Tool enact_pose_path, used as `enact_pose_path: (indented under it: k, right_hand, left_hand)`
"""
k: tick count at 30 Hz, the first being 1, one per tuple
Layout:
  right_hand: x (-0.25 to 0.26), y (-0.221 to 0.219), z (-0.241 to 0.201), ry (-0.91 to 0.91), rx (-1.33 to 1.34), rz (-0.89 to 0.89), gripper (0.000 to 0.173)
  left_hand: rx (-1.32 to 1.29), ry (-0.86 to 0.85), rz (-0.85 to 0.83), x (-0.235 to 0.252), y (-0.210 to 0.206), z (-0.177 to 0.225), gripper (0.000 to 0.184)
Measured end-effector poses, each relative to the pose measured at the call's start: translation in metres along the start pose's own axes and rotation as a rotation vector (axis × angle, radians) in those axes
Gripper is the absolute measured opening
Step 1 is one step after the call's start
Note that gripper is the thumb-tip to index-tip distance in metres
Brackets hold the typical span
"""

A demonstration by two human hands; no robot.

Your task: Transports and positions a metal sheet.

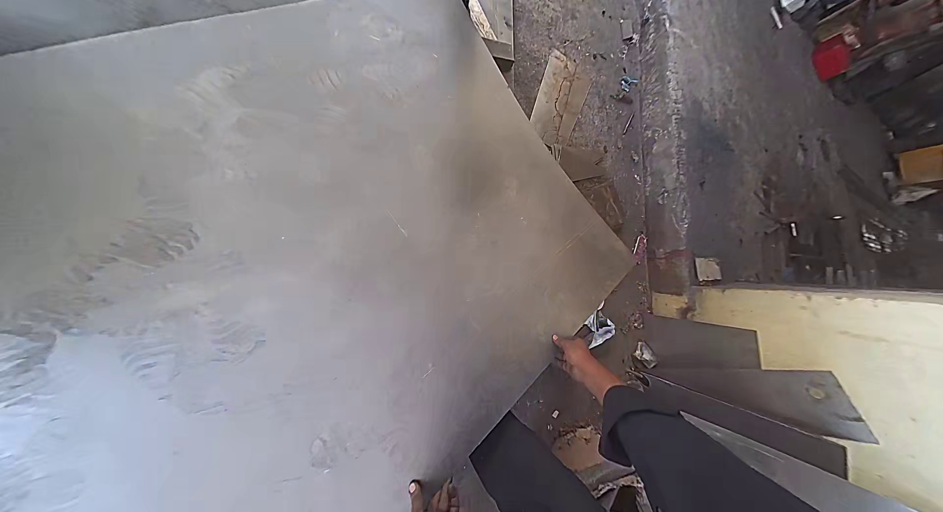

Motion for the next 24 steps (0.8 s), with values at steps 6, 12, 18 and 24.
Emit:
enact_pose_path:
  k: [6,12,18,24]
  right_hand:
    - [0.01,0.0,-0.061,0.046,0.154,0.058,0.068]
    - [0.041,-0.027,-0.14,0.132,0.384,-0.027,0.08]
    - [0.069,-0.046,-0.119,0.136,0.085,-0.238,0.069]
    - [0.0,-0.072,0.067,-0.161,-0.41,-0.659,0.041]
  left_hand:
    - [-0.059,0.118,-0.043,0.006,-0.06,-0.026,0.055]
    - [-0.141,0.141,-0.127,0.0,-0.15,-0.047,0.055]
    - [-0.199,0.083,-0.202,-0.002,-0.253,-0.039,0.054]
    - [-0.286,0.0,-0.254,-0.013,-0.326,-0.032,0.057]
Point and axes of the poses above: each hand's wrist, its own x-axis towards the middle knuckle, its own y-axis out of the back of the hand, z = x × y, the point moved 1 cm from there along x, towards the middle knuckle, and after that the axes turned 7 degrees about x, right-handed, at the moved point
